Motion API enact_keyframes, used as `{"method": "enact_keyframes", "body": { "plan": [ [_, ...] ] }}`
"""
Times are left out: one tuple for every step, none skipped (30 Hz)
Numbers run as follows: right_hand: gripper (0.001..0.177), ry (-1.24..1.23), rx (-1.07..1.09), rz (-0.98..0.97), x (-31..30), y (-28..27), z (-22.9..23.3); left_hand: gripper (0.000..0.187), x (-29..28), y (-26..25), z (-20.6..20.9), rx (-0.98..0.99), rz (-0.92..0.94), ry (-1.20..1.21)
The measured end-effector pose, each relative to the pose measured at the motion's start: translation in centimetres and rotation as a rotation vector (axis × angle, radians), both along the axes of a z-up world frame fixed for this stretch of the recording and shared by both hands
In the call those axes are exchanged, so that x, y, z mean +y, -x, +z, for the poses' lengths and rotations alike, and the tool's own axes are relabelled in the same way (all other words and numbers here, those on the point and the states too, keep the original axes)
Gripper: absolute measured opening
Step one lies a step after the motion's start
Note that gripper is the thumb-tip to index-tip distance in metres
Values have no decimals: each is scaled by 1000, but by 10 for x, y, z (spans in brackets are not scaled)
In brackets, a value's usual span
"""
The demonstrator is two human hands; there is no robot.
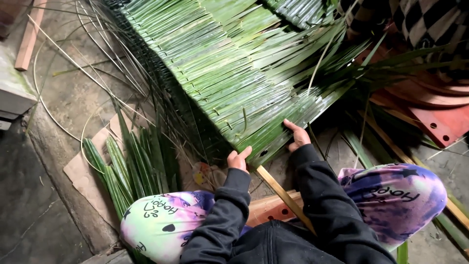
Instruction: Weaving palm leaves together over a wooden support to create a large mat or roofing section.
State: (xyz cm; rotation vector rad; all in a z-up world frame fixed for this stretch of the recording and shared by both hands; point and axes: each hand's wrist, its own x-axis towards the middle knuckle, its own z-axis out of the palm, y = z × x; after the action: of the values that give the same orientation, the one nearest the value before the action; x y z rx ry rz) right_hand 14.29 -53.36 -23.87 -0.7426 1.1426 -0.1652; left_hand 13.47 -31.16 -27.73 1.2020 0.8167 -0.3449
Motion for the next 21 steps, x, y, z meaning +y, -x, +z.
{"method": "enact_keyframes", "body": {
  "plan": [
    [82,-38,4,-7,2,0,3,88,0,0,1,-8,-6,-10],
    [82,-38,4,-6,3,0,5,88,1,0,-2,-8,-5,-10],
    [83,-49,7,5,3,0,8,85,2,1,-6,-12,-7,-18],
    [84,-61,9,16,4,-1,11,82,4,2,-9,-17,-8,-26],
    [84,-62,9,16,10,1,26,82,3,3,-6,-17,-8,-27],
    [88,-2,8,10,15,2,41,74,2,3,-4,-15,-17,-43],
    [93,58,6,4,20,3,56,66,1,3,-1,-13,-26,-59],
    [93,56,7,7,14,0,37,66,0,2,2,-12,-23,-61],
    [92,119,27,-17,8,-3,18,77,0,2,4,-12,-47,-76],
    [91,181,47,-38,4,-5,-2,88,1,2,6,-10,-67,-92],
    [91,178,49,-32,4,-2,-5,88,1,6,4,-7,-61,-96],
    [87,239,89,-72,6,-2,-6,87,2,8,2,-19,-129,-155],
    [83,300,129,-111,8,-2,-8,87,3,10,0,-30,-197,-215],
    [83,295,130,-99,8,2,-12,87,3,16,5,-27,-186,-221],
    [86,321,175,-125,7,6,-16,83,4,22,10,-47,-261,-266],
    [88,349,218,-155,5,9,-20,83,2,26,15,-70,-338,-309],
    [88,346,215,-145,11,14,-14,83,-2,33,32,-69,-329,-313],
    [91,346,241,-187,17,21,-9,84,-7,42,49,-106,-303,-334],
    [95,345,267,-229,22,27,-3,87,-12,50,67,-142,-278,-356],
    [95,343,268,-224,23,29,3,87,-12,50,59,-139,-274,-359],
    [98,306,263,-238,24,31,9,79,-13,51,51,-161,-268,-405]
  ]
}}
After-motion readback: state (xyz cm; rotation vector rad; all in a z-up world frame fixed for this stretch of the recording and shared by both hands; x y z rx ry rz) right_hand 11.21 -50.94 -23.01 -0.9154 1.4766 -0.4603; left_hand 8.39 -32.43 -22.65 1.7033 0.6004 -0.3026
